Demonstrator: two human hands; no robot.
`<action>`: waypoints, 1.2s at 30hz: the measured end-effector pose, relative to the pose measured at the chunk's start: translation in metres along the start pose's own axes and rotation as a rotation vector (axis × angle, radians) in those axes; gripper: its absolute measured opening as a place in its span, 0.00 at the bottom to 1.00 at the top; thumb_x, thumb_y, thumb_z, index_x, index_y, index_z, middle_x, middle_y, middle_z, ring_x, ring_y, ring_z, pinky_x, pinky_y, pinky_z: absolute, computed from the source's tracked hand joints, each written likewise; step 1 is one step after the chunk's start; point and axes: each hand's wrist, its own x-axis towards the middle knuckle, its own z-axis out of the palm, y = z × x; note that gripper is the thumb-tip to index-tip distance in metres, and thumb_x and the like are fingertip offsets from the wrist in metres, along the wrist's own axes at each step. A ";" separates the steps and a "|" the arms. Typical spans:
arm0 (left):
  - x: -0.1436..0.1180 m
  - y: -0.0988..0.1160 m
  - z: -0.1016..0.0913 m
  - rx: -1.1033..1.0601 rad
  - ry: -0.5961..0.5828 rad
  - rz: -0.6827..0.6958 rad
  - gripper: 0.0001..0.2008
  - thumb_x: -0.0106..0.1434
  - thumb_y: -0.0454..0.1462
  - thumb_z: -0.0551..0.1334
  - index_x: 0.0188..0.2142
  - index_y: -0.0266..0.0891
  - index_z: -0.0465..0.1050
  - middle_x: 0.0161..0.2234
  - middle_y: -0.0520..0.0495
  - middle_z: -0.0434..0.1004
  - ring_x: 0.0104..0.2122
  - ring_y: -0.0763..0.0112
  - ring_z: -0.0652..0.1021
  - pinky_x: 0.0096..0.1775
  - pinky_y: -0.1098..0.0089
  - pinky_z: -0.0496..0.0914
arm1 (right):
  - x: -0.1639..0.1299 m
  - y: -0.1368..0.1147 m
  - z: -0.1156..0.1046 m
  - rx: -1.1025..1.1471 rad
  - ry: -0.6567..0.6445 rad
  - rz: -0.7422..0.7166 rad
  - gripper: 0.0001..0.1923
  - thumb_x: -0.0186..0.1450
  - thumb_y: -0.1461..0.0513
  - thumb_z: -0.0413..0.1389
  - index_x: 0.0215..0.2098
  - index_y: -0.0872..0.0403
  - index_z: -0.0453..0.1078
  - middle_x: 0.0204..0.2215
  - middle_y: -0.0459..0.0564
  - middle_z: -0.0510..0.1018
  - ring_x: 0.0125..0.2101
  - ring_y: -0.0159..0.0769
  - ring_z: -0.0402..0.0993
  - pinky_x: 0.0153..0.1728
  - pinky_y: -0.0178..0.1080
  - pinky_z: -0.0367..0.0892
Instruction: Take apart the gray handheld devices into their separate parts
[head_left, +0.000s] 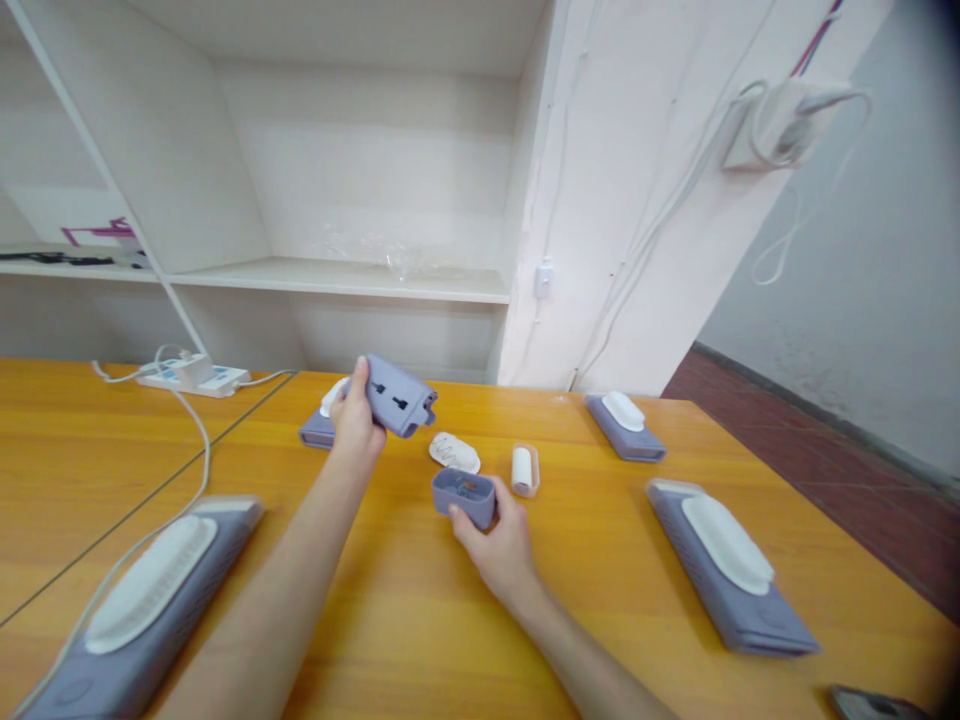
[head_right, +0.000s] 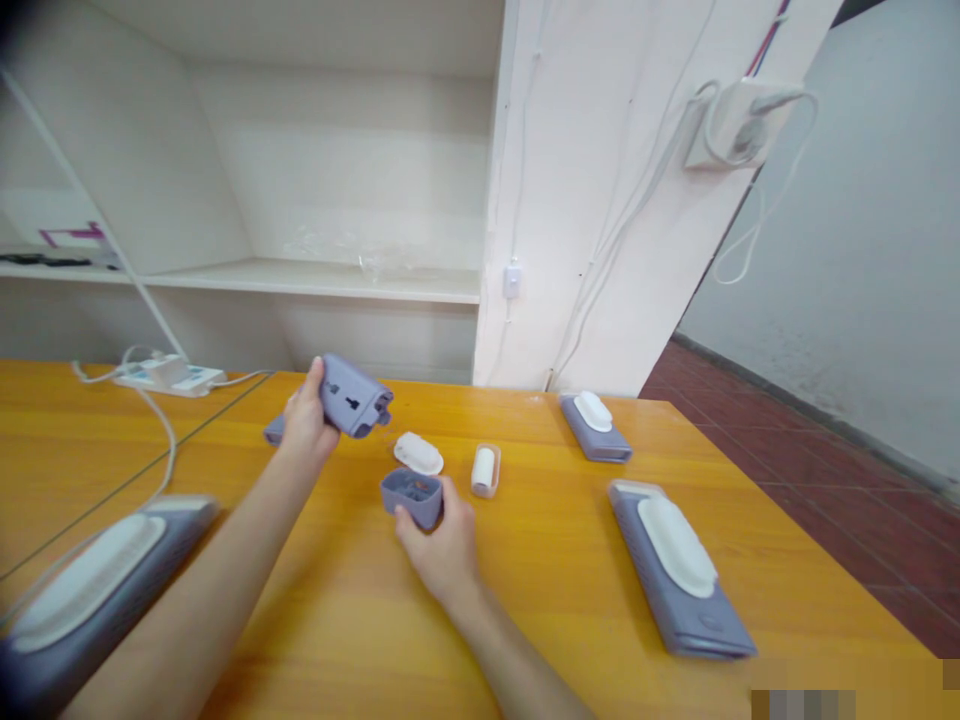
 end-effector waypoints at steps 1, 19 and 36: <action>0.007 0.005 -0.003 -0.009 0.063 0.002 0.14 0.53 0.41 0.68 0.32 0.38 0.66 0.26 0.56 0.72 0.25 0.78 0.74 0.31 0.74 0.72 | 0.002 0.003 -0.002 0.010 0.092 -0.012 0.15 0.55 0.58 0.59 0.39 0.56 0.69 0.31 0.49 0.78 0.31 0.35 0.72 0.34 0.36 0.68; -0.046 -0.037 -0.033 1.384 -0.847 0.197 0.16 0.45 0.48 0.68 0.27 0.39 0.74 0.29 0.43 0.78 0.35 0.56 0.76 0.37 0.65 0.67 | 0.021 0.016 -0.009 0.025 0.300 0.011 0.17 0.56 0.54 0.59 0.38 0.55 0.69 0.34 0.49 0.76 0.35 0.37 0.71 0.39 0.38 0.66; -0.103 -0.074 0.004 0.673 -0.874 0.085 0.08 0.59 0.40 0.60 0.34 0.37 0.70 0.29 0.44 0.77 0.32 0.66 0.78 0.38 0.67 0.70 | 0.021 0.002 -0.013 -0.208 0.288 0.067 0.16 0.58 0.52 0.56 0.37 0.54 0.70 0.32 0.50 0.76 0.30 0.37 0.73 0.30 0.36 0.66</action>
